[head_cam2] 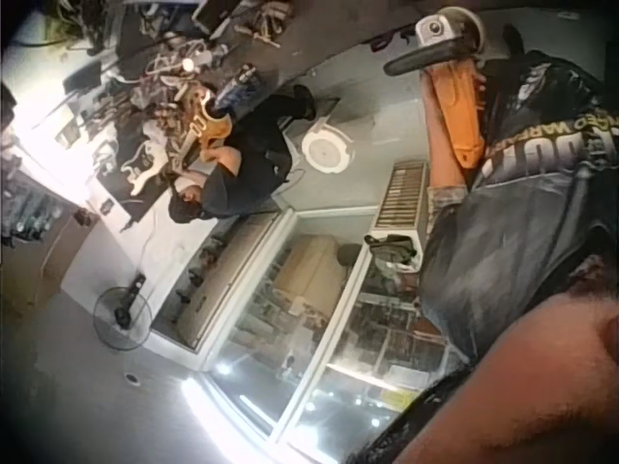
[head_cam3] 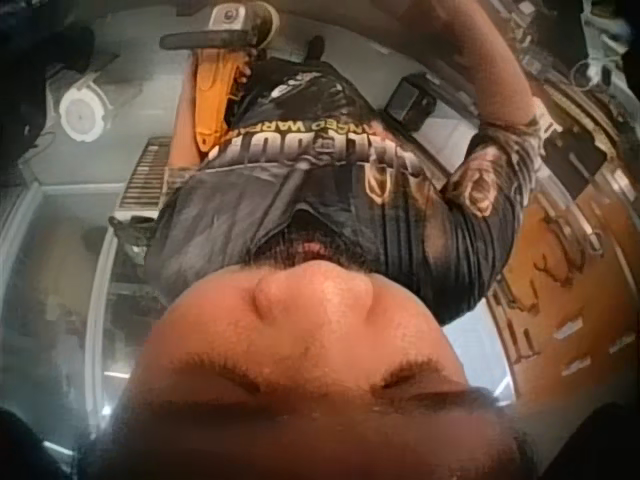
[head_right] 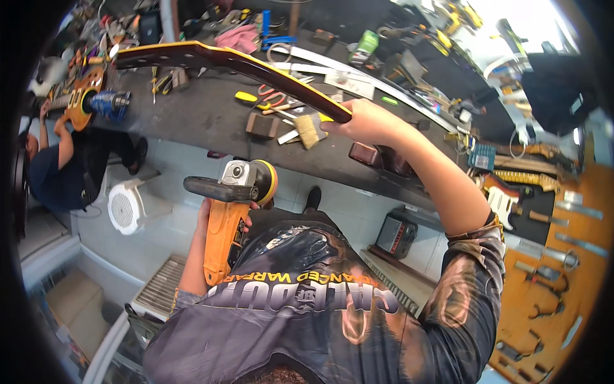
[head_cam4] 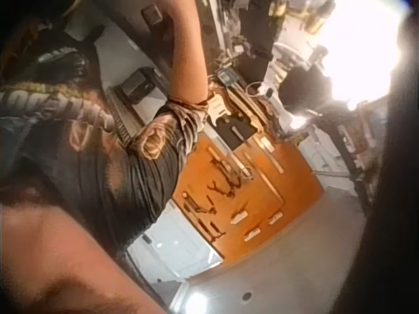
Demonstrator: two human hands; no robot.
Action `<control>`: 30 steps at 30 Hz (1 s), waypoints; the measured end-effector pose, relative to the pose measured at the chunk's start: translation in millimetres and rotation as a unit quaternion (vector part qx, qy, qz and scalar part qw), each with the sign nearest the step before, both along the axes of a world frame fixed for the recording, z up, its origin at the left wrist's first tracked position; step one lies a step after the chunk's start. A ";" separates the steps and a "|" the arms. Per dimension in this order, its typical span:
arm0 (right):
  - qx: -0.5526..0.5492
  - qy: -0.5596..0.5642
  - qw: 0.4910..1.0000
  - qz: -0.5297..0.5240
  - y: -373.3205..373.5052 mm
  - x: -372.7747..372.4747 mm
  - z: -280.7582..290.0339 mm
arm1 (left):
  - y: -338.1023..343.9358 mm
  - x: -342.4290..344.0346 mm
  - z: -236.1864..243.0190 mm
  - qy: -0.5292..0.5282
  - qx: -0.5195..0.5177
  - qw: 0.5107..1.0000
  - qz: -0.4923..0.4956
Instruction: The person applies a compound to a buffer and uses a power tool to polish the side of a guitar neck, moving it along the wood while another person works on an instrument in the background.
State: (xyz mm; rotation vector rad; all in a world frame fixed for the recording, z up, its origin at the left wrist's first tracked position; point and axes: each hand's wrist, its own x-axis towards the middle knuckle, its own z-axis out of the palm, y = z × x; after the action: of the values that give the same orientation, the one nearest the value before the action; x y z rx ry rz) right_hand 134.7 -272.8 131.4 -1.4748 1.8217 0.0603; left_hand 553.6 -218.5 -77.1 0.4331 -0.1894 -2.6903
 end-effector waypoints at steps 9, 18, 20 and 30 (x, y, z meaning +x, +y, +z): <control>-0.189 -0.129 0.973 -0.009 110.6 -52.6 87.5 | 7.2 -94.1 83.7 -0.038 -0.134 0.987 -0.079; -0.444 -0.165 0.879 -0.060 146.9 -42.4 143.8 | 48.0 -184.7 153.1 -0.087 -0.266 0.953 -0.113; -0.465 -0.168 0.868 -0.046 150.4 -44.9 140.9 | 51.2 -200.9 158.4 -0.082 -0.269 0.951 -0.131; -0.431 -0.244 0.868 -0.032 143.5 -47.4 166.9 | 11.4 -211.4 153.3 -0.045 -0.262 0.949 -0.171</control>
State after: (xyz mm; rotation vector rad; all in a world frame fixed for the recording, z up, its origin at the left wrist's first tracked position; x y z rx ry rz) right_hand 87.4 -129.3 298.3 -1.7676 1.5031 -1.1950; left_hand 342.2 -207.1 76.2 0.3792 -1.0650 -2.7884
